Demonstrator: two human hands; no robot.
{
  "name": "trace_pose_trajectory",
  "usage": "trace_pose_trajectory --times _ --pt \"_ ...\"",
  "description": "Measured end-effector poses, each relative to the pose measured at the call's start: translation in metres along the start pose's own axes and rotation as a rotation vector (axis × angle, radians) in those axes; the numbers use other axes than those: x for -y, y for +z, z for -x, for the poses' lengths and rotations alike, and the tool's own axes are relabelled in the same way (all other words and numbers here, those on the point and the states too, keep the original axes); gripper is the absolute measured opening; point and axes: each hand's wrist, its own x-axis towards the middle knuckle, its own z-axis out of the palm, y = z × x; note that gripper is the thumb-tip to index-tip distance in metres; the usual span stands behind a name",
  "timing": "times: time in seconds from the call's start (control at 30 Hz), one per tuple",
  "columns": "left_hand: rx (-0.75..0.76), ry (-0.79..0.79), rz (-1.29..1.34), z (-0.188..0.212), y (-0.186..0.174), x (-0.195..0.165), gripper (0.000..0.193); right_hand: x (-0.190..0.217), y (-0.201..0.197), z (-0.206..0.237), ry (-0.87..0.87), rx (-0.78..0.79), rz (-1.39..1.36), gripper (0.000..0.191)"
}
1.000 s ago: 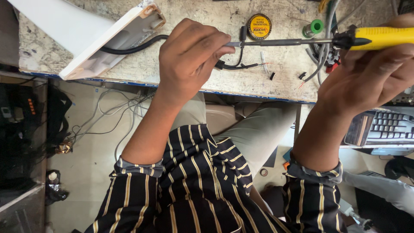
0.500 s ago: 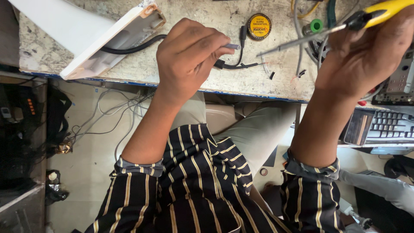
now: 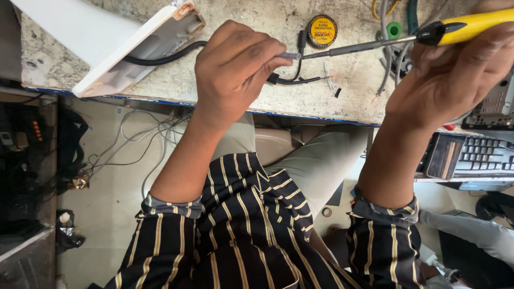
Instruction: The person strips insulation from the end of a wire, twists the exposed strands, and tins the tip with solder using a soldering iron and a tin of solder. They then slide a piece of heat-shrink tubing over the wire and position it along the stripped section.
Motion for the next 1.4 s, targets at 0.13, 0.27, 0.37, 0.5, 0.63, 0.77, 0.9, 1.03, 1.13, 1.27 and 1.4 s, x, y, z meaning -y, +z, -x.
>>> trace_pose_trajectory --times 0.13,0.27,0.37,0.5,0.63,0.77,0.9,1.03,1.13,1.27,1.4 --pt "-0.002 0.005 -0.007 0.0 -0.001 -0.002 0.032 0.004 0.007 -0.001 -0.029 0.039 0.036 0.038" --pt "0.005 0.002 0.001 0.0 -0.001 -0.003 0.032 0.01 0.018 0.0 -0.079 0.079 0.1 0.039" --pt "0.003 0.0 -0.006 0.0 -0.001 -0.004 0.031 0.014 0.027 0.002 -0.13 0.082 0.147 0.039" --pt "0.009 0.003 -0.013 0.0 -0.002 -0.003 0.032 0.016 0.034 0.004 -0.236 0.094 0.221 0.037" --pt "0.003 0.006 -0.01 0.001 -0.003 -0.004 0.033 0.016 0.029 0.005 -0.218 0.104 0.194 0.036" --pt "0.002 0.007 -0.009 0.002 -0.004 -0.004 0.033 0.008 0.016 -0.003 -0.074 0.097 0.029 0.033" --pt "0.016 0.029 0.002 0.002 -0.005 -0.001 0.035 -0.006 0.004 -0.02 0.042 0.17 -0.005 0.027" --pt "0.019 0.031 0.008 0.003 -0.007 0.003 0.035 -0.021 -0.002 -0.033 0.148 0.221 -0.021 0.029" --pt "0.025 0.038 0.021 0.003 -0.009 0.004 0.035 -0.03 -0.003 -0.039 0.233 0.235 -0.034 0.033" --pt "0.026 0.046 0.042 0.002 -0.01 0.004 0.035 -0.043 -0.003 -0.045 0.356 0.252 -0.061 0.041" --pt "0.022 0.048 0.037 0.002 -0.01 0.004 0.034 -0.056 0.001 -0.046 0.453 0.204 -0.148 0.044"
